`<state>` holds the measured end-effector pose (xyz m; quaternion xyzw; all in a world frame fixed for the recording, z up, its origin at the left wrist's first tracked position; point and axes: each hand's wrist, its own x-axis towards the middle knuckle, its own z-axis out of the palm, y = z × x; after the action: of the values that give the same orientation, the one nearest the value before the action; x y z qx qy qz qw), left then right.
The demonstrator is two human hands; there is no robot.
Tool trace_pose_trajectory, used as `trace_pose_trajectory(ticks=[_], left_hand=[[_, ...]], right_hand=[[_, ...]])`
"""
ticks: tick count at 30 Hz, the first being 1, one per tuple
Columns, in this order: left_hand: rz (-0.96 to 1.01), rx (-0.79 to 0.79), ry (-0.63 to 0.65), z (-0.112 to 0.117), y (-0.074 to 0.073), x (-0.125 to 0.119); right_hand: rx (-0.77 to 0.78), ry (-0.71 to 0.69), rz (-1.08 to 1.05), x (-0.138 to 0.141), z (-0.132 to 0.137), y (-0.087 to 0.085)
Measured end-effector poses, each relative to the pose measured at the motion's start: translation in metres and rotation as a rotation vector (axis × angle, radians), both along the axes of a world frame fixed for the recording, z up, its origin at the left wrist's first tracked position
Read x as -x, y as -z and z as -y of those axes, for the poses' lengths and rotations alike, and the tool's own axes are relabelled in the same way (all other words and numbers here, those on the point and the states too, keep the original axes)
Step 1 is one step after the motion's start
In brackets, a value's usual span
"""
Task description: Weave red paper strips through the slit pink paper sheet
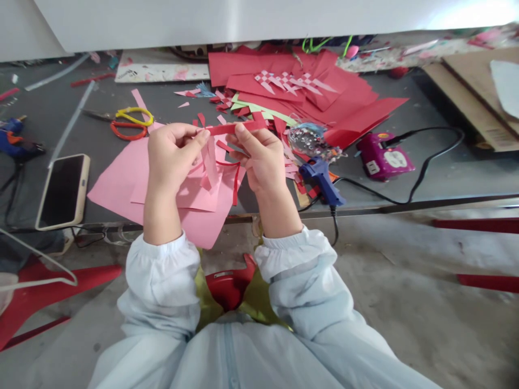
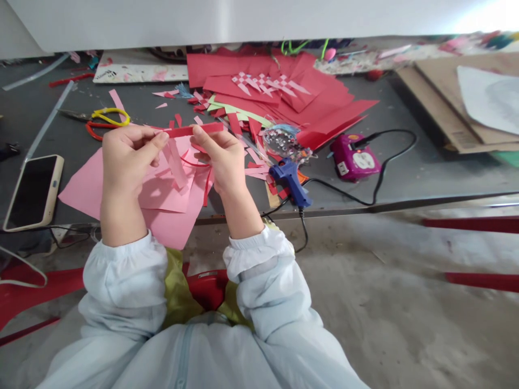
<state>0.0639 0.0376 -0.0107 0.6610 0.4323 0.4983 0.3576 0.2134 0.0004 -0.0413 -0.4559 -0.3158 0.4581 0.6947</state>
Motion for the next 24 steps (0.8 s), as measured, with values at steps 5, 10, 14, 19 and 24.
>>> trace_pose_trajectory(ticks=[5, 10, 14, 19, 24], left_hand=[[0.048, 0.049, 0.067, 0.002, -0.003, -0.002], [0.019, 0.091, 0.147, 0.003, -0.005, -0.004], [0.022, 0.090, 0.163, 0.004, -0.005, -0.004], [0.024, 0.065, 0.171, 0.003, -0.003, -0.003], [0.062, 0.076, 0.121, 0.002, -0.003, -0.004]], right_hand=[[-0.026, 0.051, 0.055, -0.003, -0.005, 0.006], [-0.063, 0.055, 0.153, -0.006, -0.008, 0.011], [-0.074, 0.056, 0.167, -0.002, -0.005, 0.006], [-0.079, 0.085, 0.068, 0.000, -0.005, 0.005], [-0.093, 0.109, 0.036, -0.009, -0.008, 0.007]])
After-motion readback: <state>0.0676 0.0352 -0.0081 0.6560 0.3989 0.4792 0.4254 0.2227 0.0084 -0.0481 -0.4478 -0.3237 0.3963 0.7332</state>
